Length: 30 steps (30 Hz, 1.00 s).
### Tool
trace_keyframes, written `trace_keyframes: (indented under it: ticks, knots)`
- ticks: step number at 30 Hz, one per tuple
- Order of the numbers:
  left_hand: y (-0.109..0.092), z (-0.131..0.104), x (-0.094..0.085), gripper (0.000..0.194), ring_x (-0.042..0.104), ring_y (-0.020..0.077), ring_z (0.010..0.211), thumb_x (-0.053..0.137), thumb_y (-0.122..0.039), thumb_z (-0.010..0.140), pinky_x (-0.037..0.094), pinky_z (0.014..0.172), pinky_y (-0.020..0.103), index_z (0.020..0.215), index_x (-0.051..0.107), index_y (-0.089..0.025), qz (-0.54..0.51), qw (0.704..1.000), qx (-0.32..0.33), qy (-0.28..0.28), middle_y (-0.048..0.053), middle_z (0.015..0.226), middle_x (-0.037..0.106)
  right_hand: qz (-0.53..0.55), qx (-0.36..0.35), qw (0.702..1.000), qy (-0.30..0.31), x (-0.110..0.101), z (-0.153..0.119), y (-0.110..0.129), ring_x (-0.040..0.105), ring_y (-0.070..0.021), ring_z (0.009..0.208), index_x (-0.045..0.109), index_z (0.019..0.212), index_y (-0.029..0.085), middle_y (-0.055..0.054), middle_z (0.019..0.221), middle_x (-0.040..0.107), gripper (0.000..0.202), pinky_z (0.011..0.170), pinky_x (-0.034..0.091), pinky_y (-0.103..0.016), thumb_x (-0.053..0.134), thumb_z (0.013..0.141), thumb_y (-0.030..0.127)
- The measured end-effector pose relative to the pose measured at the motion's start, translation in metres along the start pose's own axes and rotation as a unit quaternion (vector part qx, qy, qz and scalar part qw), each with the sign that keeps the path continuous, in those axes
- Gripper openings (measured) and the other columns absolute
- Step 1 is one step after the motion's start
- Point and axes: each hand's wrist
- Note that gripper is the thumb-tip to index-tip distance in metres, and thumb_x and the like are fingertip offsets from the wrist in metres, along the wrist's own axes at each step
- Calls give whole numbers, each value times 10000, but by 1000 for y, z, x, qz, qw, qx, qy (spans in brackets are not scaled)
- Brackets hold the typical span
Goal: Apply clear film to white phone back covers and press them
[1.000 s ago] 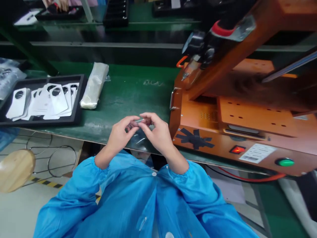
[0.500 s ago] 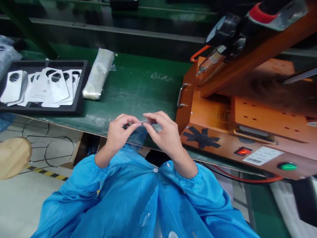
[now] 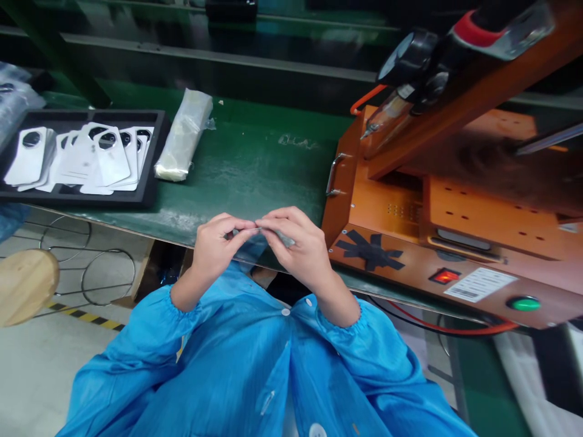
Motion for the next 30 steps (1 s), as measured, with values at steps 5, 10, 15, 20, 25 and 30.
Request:
trace_keyframes:
  ticks: [5, 10, 15, 20, 25, 30]
  knots:
    - [2, -9, -6, 215, 697, 151, 680, 801, -464, 954, 553, 672, 277, 883, 866, -273, 13, 1000, -3, 1, 6, 797, 814, -56, -74, 996, -9, 5, -4, -1, 773, -199, 935, 810, 1145, 275, -55, 1030, 813, 189, 809, 563, -377, 650, 1061, 221]
    - [-2, -16, -17, 297, 667, 139, 623, 774, -513, 969, 514, 624, 270, 830, 857, -264, 21, 1000, -3, 1, 0, 730, 793, -33, -107, 993, -29, 13, -3, 1, 776, -203, 901, 806, 1168, 256, -61, 1007, 811, 199, 765, 589, -362, 684, 1029, 182]
    - [-4, -16, -22, 310, 664, 139, 614, 821, -497, 921, 500, 610, 267, 738, 818, -246, 4, 1000, -18, -10, -6, 680, 775, -14, -70, 997, -20, 18, -3, 6, 770, -203, 940, 815, 1133, 272, -65, 1039, 801, 192, 821, 644, -378, 664, 1038, 199]
    - [2, -23, -21, 389, 627, 126, 526, 824, -610, 857, 482, 478, 248, 856, 835, -220, -175, 966, -181, 49, 35, 763, 807, -70, -148, 985, -56, 22, -6, -1, 761, -244, 1006, 805, 1110, 320, -67, 1103, 804, 204, 789, 590, -402, 709, 993, 182]
    - [27, -59, -29, 521, 634, 146, 536, 856, -701, 748, 468, 426, 235, 817, 760, -193, -250, 911, -327, 8, 42, 688, 736, -29, -233, 971, 33, 44, -15, 5, 757, -199, 924, 761, 1190, 312, -43, 1023, 810, 310, 770, 546, -350, 680, 977, 101]
    - [85, -109, -70, 466, 615, 115, 589, 650, -650, 983, 486, 483, 218, 1005, 687, -185, -112, 891, -398, -188, 24, 824, 725, 66, -203, 976, 41, 70, -31, 23, 776, -239, 1059, 736, 1152, 278, -86, 1147, 794, 268, 871, 608, -405, 669, 981, 83]
Point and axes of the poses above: each hand's wrist, its own z-axis towards the middle knuckle, its own x-axis out of the palm, y = z × x
